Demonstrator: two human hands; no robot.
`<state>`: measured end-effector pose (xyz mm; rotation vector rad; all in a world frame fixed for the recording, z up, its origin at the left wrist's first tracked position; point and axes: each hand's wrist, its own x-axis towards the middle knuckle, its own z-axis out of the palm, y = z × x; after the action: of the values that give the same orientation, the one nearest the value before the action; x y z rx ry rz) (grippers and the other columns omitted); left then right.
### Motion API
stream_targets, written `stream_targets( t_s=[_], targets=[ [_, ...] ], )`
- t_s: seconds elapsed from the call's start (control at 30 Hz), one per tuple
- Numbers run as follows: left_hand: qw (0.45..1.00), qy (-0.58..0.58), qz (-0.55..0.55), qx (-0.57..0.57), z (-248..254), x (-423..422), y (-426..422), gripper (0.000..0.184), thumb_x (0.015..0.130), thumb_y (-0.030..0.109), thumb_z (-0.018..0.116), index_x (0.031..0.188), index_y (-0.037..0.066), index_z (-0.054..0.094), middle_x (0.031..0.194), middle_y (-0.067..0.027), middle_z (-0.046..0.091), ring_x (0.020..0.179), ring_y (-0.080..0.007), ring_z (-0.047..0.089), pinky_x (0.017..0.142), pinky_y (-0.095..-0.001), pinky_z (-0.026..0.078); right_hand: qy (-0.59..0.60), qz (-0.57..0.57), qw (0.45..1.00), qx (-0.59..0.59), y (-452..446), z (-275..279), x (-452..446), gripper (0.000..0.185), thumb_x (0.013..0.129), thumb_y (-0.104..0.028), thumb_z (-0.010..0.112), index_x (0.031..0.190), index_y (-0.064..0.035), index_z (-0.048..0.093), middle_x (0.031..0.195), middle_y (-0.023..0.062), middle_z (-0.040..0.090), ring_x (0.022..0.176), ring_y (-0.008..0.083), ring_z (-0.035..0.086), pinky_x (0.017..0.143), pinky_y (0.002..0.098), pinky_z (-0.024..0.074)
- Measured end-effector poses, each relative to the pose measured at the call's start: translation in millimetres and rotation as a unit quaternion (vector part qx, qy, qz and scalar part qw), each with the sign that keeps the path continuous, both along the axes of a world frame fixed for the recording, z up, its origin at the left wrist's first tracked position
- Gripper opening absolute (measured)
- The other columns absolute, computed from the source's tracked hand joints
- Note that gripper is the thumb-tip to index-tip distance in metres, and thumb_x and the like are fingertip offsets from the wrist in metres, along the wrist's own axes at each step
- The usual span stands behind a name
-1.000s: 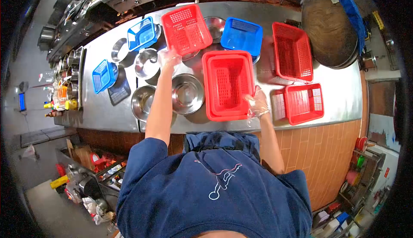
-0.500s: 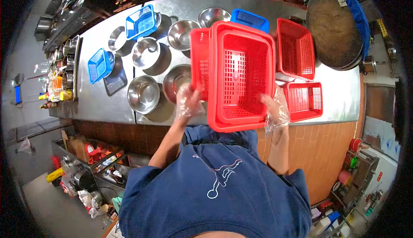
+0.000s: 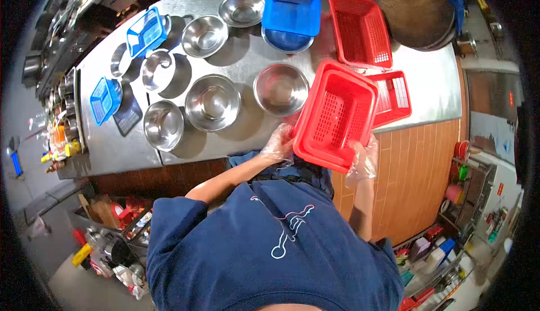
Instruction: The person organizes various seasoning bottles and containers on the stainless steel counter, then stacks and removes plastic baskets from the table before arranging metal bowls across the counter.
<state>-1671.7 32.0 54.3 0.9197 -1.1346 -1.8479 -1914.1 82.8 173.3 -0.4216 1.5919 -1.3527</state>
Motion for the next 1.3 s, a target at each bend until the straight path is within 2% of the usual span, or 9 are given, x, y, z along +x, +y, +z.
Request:
stream_targets(
  t_s=[0.53,0.6,0.63,0.87,0.97,1.07,1.13,1.17,1.3],
  targets=[
    [0.939,0.163,0.184,0.240,-63.3,40.3,4.9,0.013,0.097,0.006,0.063,0.108,0.000,0.066,0.099,-0.0059,0.070,0.090,-0.0151,0.065,0.086,-0.0315,0.053,0.191,0.092,0.977,0.030,-40.5,-41.9,32.1,0.026,0.075,-0.005,0.070,0.099,0.0003,0.065,0.094,0.0067,0.069,0.082,0.0161,0.063,0.074,0.0331,0.0520],
    [0.982,-0.007,0.152,0.112,-25.5,48.1,-1.3,0.012,0.099,0.006,0.060,0.106,-0.001,0.067,0.102,-0.0049,0.071,0.092,-0.0154,0.067,0.088,-0.0312,0.054,0.306,0.126,0.944,-0.001,-49.7,-65.2,32.5,0.024,0.074,-0.009,0.072,0.095,0.0018,0.066,0.088,0.0097,0.070,0.075,0.0187,0.063,0.071,0.0355,0.0516],
    [0.964,0.093,0.187,0.165,-36.4,53.1,-1.6,0.012,0.099,0.007,0.060,0.105,0.000,0.067,0.102,-0.0047,0.071,0.093,-0.0150,0.067,0.087,-0.0309,0.054,0.149,0.087,0.985,0.009,-49.6,-64.8,42.0,0.026,0.074,-0.013,0.074,0.095,0.0024,0.066,0.085,0.0138,0.069,0.076,0.0217,0.063,0.072,0.0376,0.0512],
    [0.986,-0.012,0.155,0.065,-14.2,69.1,-5.8,0.011,0.100,0.012,0.061,0.104,0.001,0.062,0.101,-0.0058,0.069,0.092,-0.0130,0.064,0.082,-0.0287,0.053,0.474,0.235,0.843,0.093,-57.2,-48.6,29.2,0.036,0.083,-0.035,0.076,0.090,-0.0008,0.070,0.087,0.0183,0.069,0.081,0.0346,0.064,0.075,0.0449,0.0499],
    [0.970,-0.181,0.149,0.059,2.7,73.2,-7.1,0.020,0.103,0.017,0.057,0.107,-0.001,0.063,0.101,-0.0070,0.068,0.092,-0.0118,0.062,0.081,-0.0268,0.051,0.006,-0.078,0.997,0.015,-31.7,-95.1,0.2,0.037,0.087,-0.046,0.072,0.096,-0.0101,0.067,0.076,0.0020,0.060,0.060,0.0169,0.055,0.055,0.0336,0.0474],
    [0.901,-0.430,-0.005,0.054,-29.9,98.1,-15.3,0.025,0.103,0.019,0.054,0.111,-0.002,0.066,0.103,-0.0075,0.068,0.093,-0.0115,0.061,0.080,-0.0270,0.050,-0.235,-0.308,0.920,0.056,-18.9,-82.4,-40.3,0.030,0.087,-0.044,0.073,0.095,-0.0176,0.062,0.068,-0.0028,0.053,0.054,0.0109,0.045,0.046,0.0243,0.0363],
    [0.895,-0.431,0.081,-0.078,-34.0,102.5,-10.2,0.027,0.101,0.020,0.055,0.109,-0.003,0.067,0.098,-0.0055,0.068,0.087,-0.0117,0.061,0.075,-0.0277,0.049,-0.218,-0.339,0.914,0.043,-15.5,-98.0,-64.6,0.033,0.086,-0.046,0.074,0.099,-0.0182,0.061,0.070,-0.0009,0.054,0.053,0.0124,0.045,0.046,0.0253,0.0369],
    [0.729,-0.551,0.116,-0.389,-83.1,116.2,1.0,0.029,0.100,0.022,0.056,0.106,-0.004,0.067,0.092,-0.0068,0.067,0.086,-0.0136,0.061,0.074,-0.0297,0.049,-0.199,-0.368,0.908,0.029,-16.7,-105.1,-72.6,0.037,0.084,-0.048,0.074,0.102,-0.0189,0.059,0.071,0.0010,0.055,0.053,0.0139,0.045,0.047,0.0263,0.0375],
    [0.948,-0.240,0.210,0.012,-31.1,89.2,-12.1,0.030,0.097,0.023,0.051,0.107,-0.001,0.065,0.099,-0.0111,0.065,0.089,-0.0239,0.063,0.083,-0.0371,0.050,-0.148,-0.286,0.946,0.024,-26.8,-121.7,-95.8,0.035,0.086,-0.038,0.073,0.107,-0.0143,0.058,0.079,0.0071,0.058,0.057,0.0219,0.052,0.051,0.0328,0.0469]
  ],
)
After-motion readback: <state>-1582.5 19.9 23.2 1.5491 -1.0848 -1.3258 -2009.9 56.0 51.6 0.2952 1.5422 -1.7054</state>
